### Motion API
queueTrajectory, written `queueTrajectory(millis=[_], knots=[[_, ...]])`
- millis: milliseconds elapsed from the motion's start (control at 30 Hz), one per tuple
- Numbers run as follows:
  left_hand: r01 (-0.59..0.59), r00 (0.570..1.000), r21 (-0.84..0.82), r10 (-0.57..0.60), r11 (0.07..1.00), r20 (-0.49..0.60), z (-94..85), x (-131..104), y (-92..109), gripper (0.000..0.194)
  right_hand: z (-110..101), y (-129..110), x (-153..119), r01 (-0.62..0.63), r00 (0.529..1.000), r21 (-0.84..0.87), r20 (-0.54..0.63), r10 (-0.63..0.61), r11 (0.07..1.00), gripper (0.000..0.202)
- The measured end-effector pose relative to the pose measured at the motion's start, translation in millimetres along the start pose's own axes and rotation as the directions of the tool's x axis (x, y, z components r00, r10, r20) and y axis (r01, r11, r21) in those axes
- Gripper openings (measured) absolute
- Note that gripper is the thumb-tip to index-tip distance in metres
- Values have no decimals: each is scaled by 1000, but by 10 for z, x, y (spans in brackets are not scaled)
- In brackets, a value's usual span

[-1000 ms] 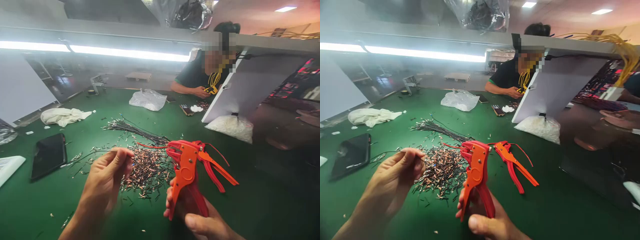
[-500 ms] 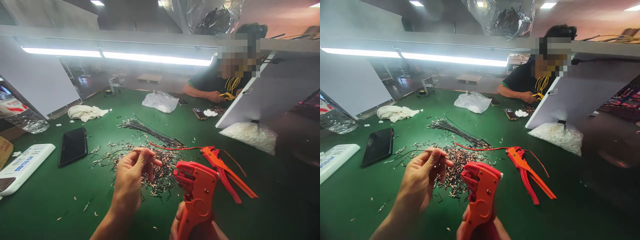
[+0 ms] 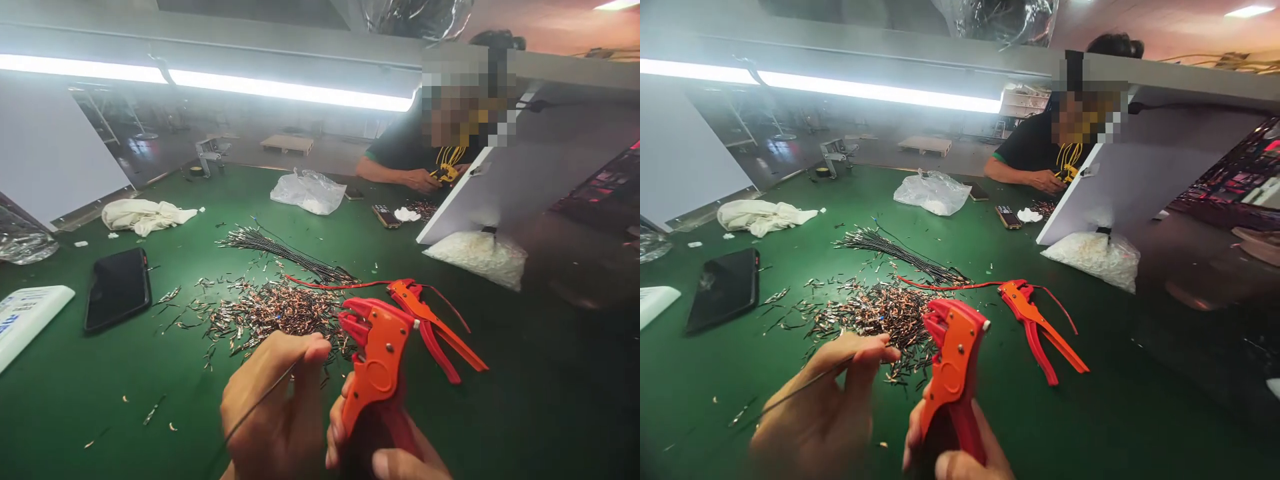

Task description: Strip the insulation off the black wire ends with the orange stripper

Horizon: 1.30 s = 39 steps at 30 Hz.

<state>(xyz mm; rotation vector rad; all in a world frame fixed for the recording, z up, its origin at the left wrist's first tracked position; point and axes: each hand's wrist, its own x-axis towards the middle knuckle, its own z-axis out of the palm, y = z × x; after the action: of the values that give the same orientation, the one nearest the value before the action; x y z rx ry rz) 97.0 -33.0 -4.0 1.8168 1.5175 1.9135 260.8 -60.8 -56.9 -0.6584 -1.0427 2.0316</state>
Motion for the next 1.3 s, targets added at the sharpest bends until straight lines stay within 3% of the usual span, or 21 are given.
queueTrajectory(millis=[67,167,267,433,733,833,1000,1167,1300], knots=[[29,1000,18,-29,999,-9,-4,-8,6,17,2,-63,52,80,997,-18,-8,-80,997,36],[165,985,16,-164,986,-57,40,-36,26,20,-2,-34,71,118,991,21,-63,-117,993,35],[193,980,-3,-193,981,-56,116,-91,60,18,14,29,26,89,995,24,-57,-87,996,44],[170,985,-80,-169,982,18,193,-200,116,15,53,-6,-12,-3,999,-17,-39,3,1000,35],[35,981,-70,-21,997,191,124,-306,97,16,119,23,17,44,991,-115,-119,-58,992,40],[-62,966,-22,66,998,250,110,-335,46,13,93,41,19,43,989,-107,-138,-57,993,43],[-316,933,45,302,948,196,95,-281,-45,7,98,11,44,30,1000,-29,-6,-30,999,61],[-390,895,55,364,919,259,59,-214,-37,10,105,-80,3,-49,996,-2,75,49,999,62],[-427,869,59,392,902,304,29,-236,-43,12,85,-89,10,20,998,-45,64,-17,999,52]])
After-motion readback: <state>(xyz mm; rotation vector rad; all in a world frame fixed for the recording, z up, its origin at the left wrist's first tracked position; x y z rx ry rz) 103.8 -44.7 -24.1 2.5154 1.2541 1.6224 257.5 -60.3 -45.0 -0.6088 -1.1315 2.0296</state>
